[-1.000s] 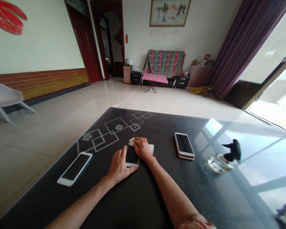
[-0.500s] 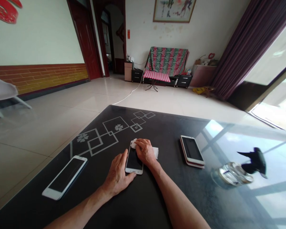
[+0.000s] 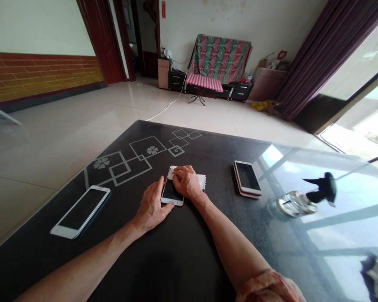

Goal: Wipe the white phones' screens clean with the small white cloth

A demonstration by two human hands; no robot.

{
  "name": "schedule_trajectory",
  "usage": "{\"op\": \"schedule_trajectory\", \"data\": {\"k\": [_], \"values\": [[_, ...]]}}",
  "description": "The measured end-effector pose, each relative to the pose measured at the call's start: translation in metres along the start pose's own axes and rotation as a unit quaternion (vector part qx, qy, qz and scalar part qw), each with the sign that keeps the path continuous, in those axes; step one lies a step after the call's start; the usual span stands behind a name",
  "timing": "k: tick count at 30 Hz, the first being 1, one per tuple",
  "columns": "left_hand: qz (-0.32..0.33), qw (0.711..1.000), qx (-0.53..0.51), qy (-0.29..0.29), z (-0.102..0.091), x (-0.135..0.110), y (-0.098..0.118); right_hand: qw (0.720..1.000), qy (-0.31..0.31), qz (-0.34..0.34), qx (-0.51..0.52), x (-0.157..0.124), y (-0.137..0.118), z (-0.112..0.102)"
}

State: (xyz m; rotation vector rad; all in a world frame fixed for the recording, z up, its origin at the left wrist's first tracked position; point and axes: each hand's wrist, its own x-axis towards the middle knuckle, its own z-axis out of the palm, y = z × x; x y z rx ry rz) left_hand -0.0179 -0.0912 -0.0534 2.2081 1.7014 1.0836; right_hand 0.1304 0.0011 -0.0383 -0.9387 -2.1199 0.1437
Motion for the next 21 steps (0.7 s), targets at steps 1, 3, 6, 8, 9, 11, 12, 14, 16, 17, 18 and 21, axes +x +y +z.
{"op": "schedule_trajectory", "data": {"k": [1,3,6,8,9,11,12,14,16,17,18,21], "values": [[0.003,1.0,0.0,0.003,0.0002,0.0,-0.0001,1.0,-0.007,-0.009,0.005,-0.0003,-0.0032,-0.0006],[0.009,1.0,-0.001,0.008,0.0004,0.0,-0.0003,0.999,-0.027,-0.024,0.016,-0.001,-0.0084,-0.0011],[0.012,1.0,-0.001,0.008,-0.0004,0.0003,-0.0003,0.999,-0.044,-0.029,0.01,-0.0012,-0.0107,0.0008],[0.009,1.0,0.0,0.005,-0.0013,0.0007,0.0,0.999,-0.045,-0.015,-0.011,-0.0006,-0.0092,0.0028],[0.006,1.0,0.001,0.005,-0.0018,0.001,0.0002,0.999,-0.045,-0.005,-0.024,-0.0001,-0.008,0.0036],[0.0,1.0,0.0,0.005,-0.0024,0.0016,0.0005,0.997,-0.049,0.02,-0.052,0.001,-0.0055,0.0043],[0.0,1.0,-0.001,0.005,-0.0026,0.0019,0.0007,0.996,-0.052,0.032,-0.064,0.0016,-0.0044,0.0041],[0.001,1.0,-0.001,0.002,-0.0026,0.0025,0.001,0.994,-0.062,0.05,-0.081,0.0027,-0.0027,0.0032],[0.002,1.0,0.001,0.003,-0.0025,0.003,0.0014,0.992,-0.075,0.053,-0.086,0.0036,-0.0017,0.0019],[0.001,1.0,0.002,0.004,-0.0025,0.0032,0.0017,0.992,-0.079,0.049,-0.083,0.0039,-0.0016,0.0013],[0.001,1.0,0.003,0.005,-0.0025,0.0032,0.002,0.993,-0.08,0.043,-0.078,0.0041,-0.0018,0.0007],[0.001,1.0,0.001,0.007,-0.0025,0.0028,0.0025,0.996,-0.071,0.025,-0.052,0.0042,-0.0048,-0.0011]]}}
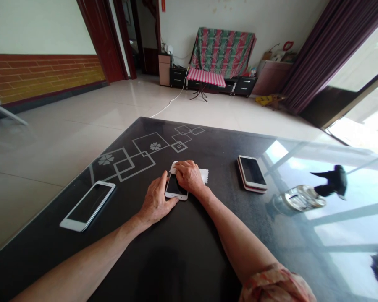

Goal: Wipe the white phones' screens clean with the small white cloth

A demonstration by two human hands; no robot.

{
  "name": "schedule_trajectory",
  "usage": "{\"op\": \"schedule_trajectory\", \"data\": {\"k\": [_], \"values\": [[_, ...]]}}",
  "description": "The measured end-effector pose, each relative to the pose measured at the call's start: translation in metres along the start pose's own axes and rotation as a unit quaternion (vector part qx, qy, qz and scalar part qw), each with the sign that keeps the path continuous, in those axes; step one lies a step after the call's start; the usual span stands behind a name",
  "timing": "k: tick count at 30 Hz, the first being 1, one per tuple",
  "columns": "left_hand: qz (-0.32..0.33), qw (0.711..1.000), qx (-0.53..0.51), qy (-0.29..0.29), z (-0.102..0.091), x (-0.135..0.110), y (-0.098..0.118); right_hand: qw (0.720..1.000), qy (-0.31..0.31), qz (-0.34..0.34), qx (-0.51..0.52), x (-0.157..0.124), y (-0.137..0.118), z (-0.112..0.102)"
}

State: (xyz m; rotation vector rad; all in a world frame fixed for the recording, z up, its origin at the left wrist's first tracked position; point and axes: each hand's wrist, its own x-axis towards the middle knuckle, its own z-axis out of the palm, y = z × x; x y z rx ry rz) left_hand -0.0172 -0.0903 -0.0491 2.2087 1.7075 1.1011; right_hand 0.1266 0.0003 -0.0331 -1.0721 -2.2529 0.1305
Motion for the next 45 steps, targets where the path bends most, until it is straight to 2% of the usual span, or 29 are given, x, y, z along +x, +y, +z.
{"op": "schedule_trajectory", "data": {"k": [8,13,22,26,32,35,39,45], "values": [[-0.004,1.0,0.004,0.004,0.001,-0.001,0.001,0.999,-0.012,-0.021,0.026,-0.005,-0.013,-0.002],[-0.013,1.0,-0.006,-0.001,0.002,0.0,0.001,1.0,0.01,-0.003,-0.004,-0.001,-0.003,0.004],[-0.039,0.998,-0.039,0.011,0.003,0.002,0.0,1.0,0.002,-0.017,-0.014,0.019,0.008,0.007],[-0.034,0.998,-0.042,0.021,0.003,0.002,0.0,1.0,0.005,-0.024,0.003,0.008,-0.001,0.003],[-0.037,0.998,-0.033,0.036,0.005,0.001,-0.002,0.996,-0.017,-0.068,0.056,-0.022,-0.025,-0.01],[-0.039,0.998,-0.02,0.036,0.006,0.001,-0.001,0.995,-0.028,-0.079,0.058,-0.027,-0.029,-0.013],[-0.035,0.999,-0.012,0.034,0.005,0.001,0.0,0.996,-0.033,-0.079,0.033,-0.011,-0.019,-0.008],[-0.032,0.998,-0.027,0.036,0.004,0.002,0.001,0.999,-0.009,-0.028,-0.014,0.024,0.005,0.009]]}}
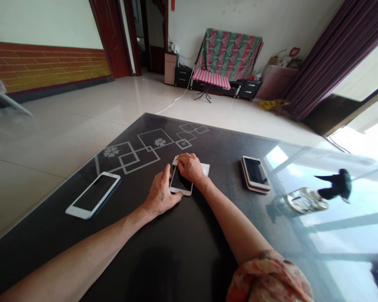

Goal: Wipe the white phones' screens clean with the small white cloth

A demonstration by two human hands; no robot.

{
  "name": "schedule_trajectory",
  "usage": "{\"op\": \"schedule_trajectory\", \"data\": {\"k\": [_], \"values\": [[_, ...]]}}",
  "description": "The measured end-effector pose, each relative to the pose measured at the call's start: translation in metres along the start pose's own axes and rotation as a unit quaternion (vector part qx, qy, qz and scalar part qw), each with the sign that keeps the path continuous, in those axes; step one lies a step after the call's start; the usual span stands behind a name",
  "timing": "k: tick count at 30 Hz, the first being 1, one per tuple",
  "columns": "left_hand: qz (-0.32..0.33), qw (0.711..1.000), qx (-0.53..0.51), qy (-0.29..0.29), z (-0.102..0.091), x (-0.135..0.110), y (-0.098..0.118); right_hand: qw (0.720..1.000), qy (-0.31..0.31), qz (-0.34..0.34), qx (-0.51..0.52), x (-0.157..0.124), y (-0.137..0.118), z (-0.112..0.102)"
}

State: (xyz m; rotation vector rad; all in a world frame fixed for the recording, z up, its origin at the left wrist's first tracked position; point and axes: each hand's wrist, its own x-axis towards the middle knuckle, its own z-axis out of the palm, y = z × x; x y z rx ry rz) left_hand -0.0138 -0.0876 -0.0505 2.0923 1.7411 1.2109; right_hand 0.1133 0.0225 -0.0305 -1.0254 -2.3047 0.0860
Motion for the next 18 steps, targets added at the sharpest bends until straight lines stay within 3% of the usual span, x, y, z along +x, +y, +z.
{"op": "schedule_trajectory", "data": {"k": [4,13,18], "values": [[-0.002,1.0,-0.01,-0.006,-0.001,0.0,0.0,1.0,0.018,0.011,-0.002,0.001,0.002,0.004],[0.004,1.0,-0.025,0.001,0.0,0.001,-0.003,0.998,-0.007,-0.041,0.055,-0.044,-0.03,-0.02],[0.004,1.0,-0.014,-0.015,-0.002,0.0,-0.001,0.999,-0.009,-0.027,0.033,-0.04,-0.028,-0.018]]}}
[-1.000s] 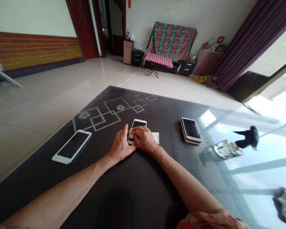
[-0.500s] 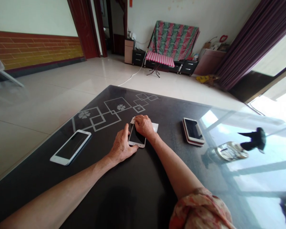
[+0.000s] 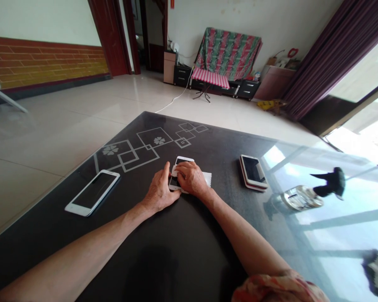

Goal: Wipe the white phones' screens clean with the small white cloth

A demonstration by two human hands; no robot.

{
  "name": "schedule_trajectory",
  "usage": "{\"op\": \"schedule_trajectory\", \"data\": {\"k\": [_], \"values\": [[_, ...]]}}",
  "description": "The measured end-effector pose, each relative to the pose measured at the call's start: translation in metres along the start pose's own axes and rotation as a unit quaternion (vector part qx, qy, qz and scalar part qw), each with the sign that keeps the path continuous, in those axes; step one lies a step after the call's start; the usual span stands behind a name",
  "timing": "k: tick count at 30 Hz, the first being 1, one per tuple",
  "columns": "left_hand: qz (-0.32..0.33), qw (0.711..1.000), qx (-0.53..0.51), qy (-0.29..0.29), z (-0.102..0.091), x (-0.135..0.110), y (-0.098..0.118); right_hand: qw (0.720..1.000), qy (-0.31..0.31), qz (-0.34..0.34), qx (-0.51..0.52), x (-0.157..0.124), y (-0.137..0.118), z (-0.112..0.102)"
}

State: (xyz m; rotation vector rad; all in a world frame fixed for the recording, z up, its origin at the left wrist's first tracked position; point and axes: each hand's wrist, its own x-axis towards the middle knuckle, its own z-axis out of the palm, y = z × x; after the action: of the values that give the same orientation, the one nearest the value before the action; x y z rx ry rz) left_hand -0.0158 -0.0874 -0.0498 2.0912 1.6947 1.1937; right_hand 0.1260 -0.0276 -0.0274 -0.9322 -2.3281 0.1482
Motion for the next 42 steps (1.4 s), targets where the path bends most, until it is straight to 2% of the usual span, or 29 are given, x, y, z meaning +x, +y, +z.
{"op": "schedule_trajectory", "data": {"k": [7,13,20,26,31,38,42], "values": [[0.0,1.0,0.005,-0.026,-0.006,0.001,-0.001,0.999,0.026,0.016,-0.011,0.002,0.007,0.006],[-0.002,0.998,0.012,-0.064,-0.013,0.005,-0.005,0.998,0.028,-0.034,0.036,-0.006,-0.004,0.002],[0.065,0.994,0.028,-0.085,-0.014,0.008,-0.018,0.991,-0.028,-0.093,0.09,-0.007,-0.01,-0.004],[0.079,0.989,-0.01,-0.126,-0.022,0.014,-0.025,0.995,0.009,-0.076,0.068,-0.008,-0.002,-0.004],[0.101,0.98,-0.042,-0.166,-0.033,0.022,-0.031,0.994,0.008,-0.083,0.072,-0.008,-0.001,-0.003],[0.133,0.976,-0.056,-0.16,-0.03,0.024,-0.042,0.982,-0.044,-0.145,0.112,-0.008,-0.008,-0.006],[0.138,0.979,-0.056,-0.136,-0.025,0.025,-0.049,0.985,-0.025,-0.135,0.102,-0.008,-0.001,-0.006]]}}
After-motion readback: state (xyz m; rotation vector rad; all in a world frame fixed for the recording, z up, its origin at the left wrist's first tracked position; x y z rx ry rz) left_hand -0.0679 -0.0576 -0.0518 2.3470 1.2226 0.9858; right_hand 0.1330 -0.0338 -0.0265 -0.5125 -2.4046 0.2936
